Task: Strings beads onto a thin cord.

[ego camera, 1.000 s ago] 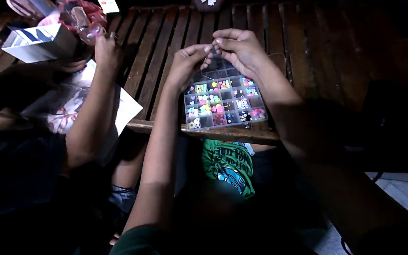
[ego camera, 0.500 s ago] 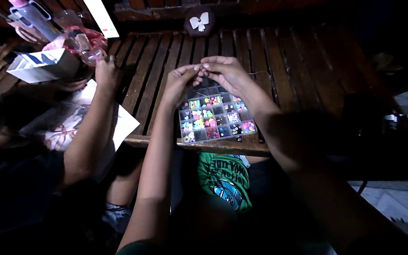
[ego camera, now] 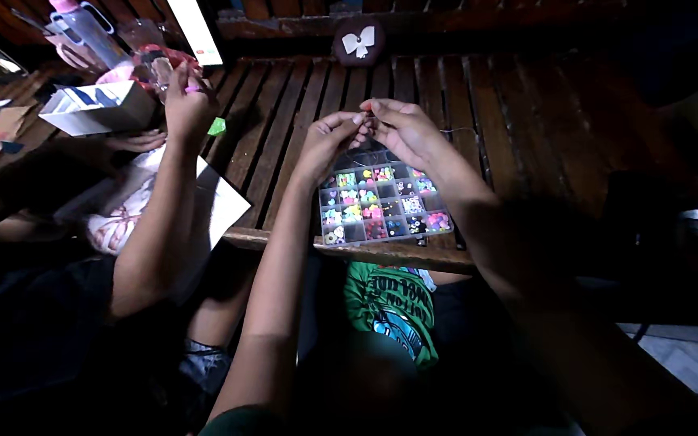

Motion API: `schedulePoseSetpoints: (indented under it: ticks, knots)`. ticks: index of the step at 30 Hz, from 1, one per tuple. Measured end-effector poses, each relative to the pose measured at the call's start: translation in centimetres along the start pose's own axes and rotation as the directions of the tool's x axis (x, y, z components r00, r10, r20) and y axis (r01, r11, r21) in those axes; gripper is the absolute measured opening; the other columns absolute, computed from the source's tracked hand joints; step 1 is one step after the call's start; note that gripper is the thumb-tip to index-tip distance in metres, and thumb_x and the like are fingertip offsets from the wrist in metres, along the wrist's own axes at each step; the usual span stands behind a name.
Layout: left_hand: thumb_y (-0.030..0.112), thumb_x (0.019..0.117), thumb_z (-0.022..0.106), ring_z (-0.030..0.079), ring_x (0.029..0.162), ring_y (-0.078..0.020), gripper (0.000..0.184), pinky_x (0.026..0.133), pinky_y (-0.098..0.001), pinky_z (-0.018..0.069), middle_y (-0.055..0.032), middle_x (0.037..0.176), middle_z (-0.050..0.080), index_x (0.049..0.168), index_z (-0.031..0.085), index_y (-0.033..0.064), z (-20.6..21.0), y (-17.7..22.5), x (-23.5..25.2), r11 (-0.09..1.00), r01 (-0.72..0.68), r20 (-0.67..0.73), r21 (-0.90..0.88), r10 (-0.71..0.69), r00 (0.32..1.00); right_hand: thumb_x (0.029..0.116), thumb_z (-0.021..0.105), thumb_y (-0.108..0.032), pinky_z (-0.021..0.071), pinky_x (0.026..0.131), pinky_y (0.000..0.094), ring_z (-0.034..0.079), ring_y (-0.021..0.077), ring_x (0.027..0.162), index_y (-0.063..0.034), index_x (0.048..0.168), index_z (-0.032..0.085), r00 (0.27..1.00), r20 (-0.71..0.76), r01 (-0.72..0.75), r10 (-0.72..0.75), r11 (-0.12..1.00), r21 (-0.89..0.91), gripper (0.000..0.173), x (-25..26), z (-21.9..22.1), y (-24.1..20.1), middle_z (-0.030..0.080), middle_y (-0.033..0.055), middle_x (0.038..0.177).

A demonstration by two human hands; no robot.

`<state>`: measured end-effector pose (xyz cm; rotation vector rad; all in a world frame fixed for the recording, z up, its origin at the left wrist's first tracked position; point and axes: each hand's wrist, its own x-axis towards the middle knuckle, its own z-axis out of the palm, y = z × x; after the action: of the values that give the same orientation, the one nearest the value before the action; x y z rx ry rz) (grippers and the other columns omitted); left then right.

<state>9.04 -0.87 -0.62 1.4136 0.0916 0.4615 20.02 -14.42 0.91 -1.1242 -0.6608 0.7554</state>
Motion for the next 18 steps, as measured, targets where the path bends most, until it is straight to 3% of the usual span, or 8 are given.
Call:
schedulePoseSetpoints:
  ticks: [8,18]
  knots:
    - [0.006,0.1043,0.054,0.067,0.079,-0.0046,0.014,0.075,-0.0217,0.0572,0.0030,0.087,0.070,0.103,0.068,0.0046,0.1,-0.2,0.1,1.000,-0.006,-0.002,0.011,0.006,1.000,0.1103,0.045,-0.016,0.0576,0.083,0.0242,0.067,0.0068,0.082,-0.0005,0.117,0.063,1.000,0.007,-0.025,0.025,0.999,0.029,0.025,-0.1,0.3,0.0,0.067,0.0000,0.095]
    - [0.005,0.1029,0.057,0.066,0.077,-0.0047,0.013,0.075,-0.0219,0.0574,0.0020,0.085,0.070,0.100,0.069,0.0028,0.6,-0.6,0.4,0.998,-0.068,-0.090,-0.017,0.066,0.994,0.1098,0.047,-0.019,0.0574,0.080,0.0238,0.066,0.0075,0.079,-0.0023,0.118,0.064,0.993,-0.107,-0.024,0.044,0.983,0.181,0.025,0.0,1.5,0.9,0.067,0.0001,0.094]
